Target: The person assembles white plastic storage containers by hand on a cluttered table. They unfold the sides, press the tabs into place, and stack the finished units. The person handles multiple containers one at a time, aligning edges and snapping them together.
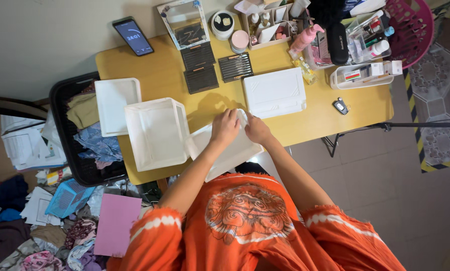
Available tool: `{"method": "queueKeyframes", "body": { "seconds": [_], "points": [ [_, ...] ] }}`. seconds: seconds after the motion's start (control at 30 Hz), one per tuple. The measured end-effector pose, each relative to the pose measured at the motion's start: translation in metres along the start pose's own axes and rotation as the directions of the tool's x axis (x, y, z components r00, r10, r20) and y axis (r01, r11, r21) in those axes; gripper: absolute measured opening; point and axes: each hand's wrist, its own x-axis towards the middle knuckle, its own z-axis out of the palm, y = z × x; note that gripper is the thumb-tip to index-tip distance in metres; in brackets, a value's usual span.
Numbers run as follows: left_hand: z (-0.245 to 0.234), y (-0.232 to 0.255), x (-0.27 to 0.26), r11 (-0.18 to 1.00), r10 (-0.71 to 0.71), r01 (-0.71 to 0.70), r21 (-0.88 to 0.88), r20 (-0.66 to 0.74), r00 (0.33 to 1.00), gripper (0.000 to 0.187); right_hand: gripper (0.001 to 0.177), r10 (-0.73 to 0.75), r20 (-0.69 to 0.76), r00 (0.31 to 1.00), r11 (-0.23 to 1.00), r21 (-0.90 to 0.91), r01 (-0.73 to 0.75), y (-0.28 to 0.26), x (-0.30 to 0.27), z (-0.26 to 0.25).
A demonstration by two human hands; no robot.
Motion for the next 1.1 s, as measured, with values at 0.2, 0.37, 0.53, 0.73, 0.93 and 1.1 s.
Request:
{"method": "queueKeyframes", "body": {
  "seconds": [0.2,0.37,0.53,0.73,0.93,1.1],
  "points": [
    [0.000,-0.013,0.031,0.995,-0.037,0.028,0.099,0.088,0.995,0.032,0.065,0.006,-0.016,1.000,1.000,-0.018,-0.006,0.002,0.002,0.002],
    [0.016,-0.033,0.028,0.996,-0.023,0.040,-0.083,0.191,0.981,0.013,0.067,0.036,-0.008,0.999,0.999,-0.014,-0.036,-0.002,0.000,0.002],
    [0.021,-0.038,0.023,0.994,-0.008,0.028,-0.108,0.177,0.984,0.011,0.070,0.069,0.025,0.997,0.997,-0.030,-0.068,-0.006,-0.001,-0.001],
    [0.013,-0.034,0.021,0.993,-0.006,0.027,-0.111,0.187,0.982,0.010,0.071,0.088,0.032,0.996,0.995,-0.049,-0.086,-0.012,-0.002,-0.003],
    [0.013,-0.036,0.019,0.991,0.004,0.021,-0.130,0.184,0.983,0.010,0.070,0.082,0.024,0.996,0.995,-0.060,-0.081,-0.010,-0.002,-0.002],
    [0.015,-0.038,0.015,0.988,0.024,0.000,-0.154,0.154,0.988,0.015,0.070,0.055,0.002,0.998,0.998,-0.031,-0.055,-0.006,-0.002,0.000]
  ]
}}
